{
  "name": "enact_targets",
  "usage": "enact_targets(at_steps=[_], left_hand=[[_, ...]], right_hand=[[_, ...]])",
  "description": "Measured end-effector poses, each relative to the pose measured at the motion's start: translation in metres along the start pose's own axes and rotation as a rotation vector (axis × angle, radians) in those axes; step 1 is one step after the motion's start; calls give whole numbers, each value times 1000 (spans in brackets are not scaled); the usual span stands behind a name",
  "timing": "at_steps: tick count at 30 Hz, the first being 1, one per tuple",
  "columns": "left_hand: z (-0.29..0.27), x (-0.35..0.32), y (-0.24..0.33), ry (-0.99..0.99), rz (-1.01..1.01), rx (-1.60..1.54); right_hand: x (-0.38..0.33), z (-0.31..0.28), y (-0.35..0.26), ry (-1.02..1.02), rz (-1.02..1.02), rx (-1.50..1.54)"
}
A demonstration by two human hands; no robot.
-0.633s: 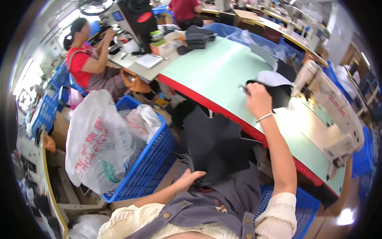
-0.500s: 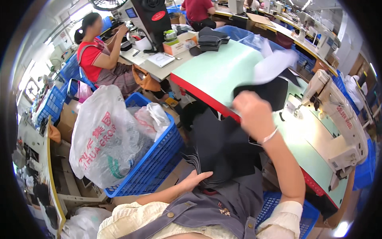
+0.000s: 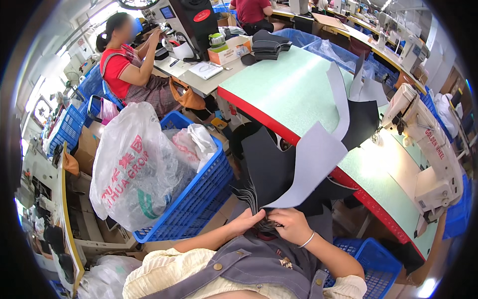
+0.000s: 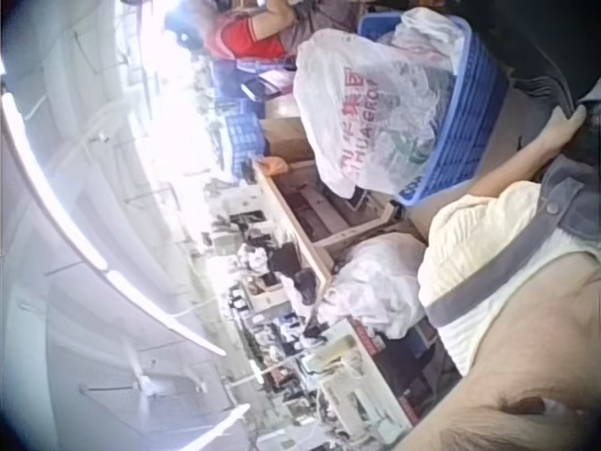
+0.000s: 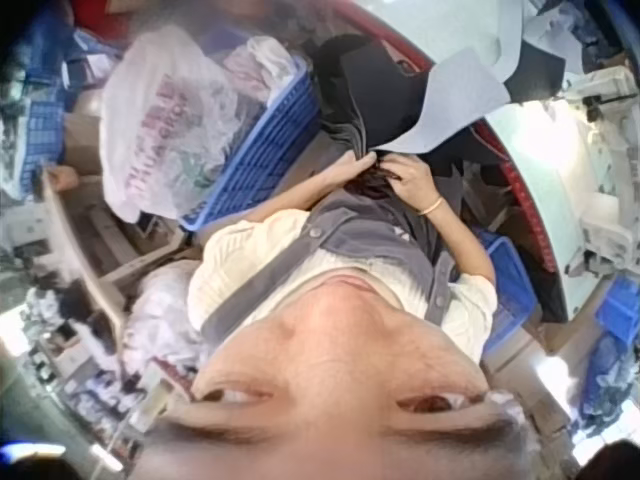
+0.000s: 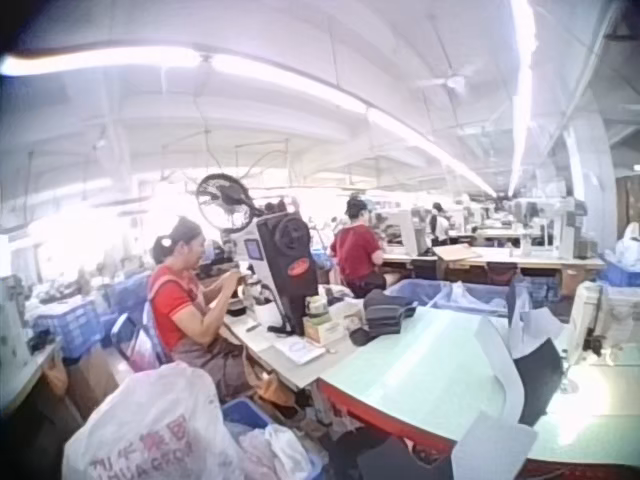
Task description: The person cuts connecting threads between fabric pieces using thread snips to separate them, then stacks the fabric pieces and places them into a blue crate.
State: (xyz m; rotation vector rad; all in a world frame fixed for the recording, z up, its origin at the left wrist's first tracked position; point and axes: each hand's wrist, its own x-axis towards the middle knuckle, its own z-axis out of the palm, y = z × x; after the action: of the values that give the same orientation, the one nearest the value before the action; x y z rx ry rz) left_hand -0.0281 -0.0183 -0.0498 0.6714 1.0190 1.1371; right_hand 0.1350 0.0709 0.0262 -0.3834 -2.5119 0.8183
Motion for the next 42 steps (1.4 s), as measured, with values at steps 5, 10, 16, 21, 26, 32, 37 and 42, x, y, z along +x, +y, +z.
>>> enact_targets(at_steps=[5,10,16,21,26,32,37,42], left_hand=[[3,-5,7,-8,83,126],[6,0,9,21,18,167],[8,-3,17,124,-131,-51],[-1,2,13,200,-255,-137],[14,4,26,178,-232,-139],[7,4,18,192,-252,-202],[-4,5,3,298,-268,-261],[1,2,8,276,-274,-241]], right_hand=[[3,-12,-9,-224,-39,-20],[13,-22,6,-213,112,268],[79,-16,29,96,-249,-289],[81,37,65,34,-105,-263],[74,33,69,34,70,-161],[77,33,61,33,62,-166],[73,-21,45,507,-25,-196],[44,-101,81,497,153,-796]])
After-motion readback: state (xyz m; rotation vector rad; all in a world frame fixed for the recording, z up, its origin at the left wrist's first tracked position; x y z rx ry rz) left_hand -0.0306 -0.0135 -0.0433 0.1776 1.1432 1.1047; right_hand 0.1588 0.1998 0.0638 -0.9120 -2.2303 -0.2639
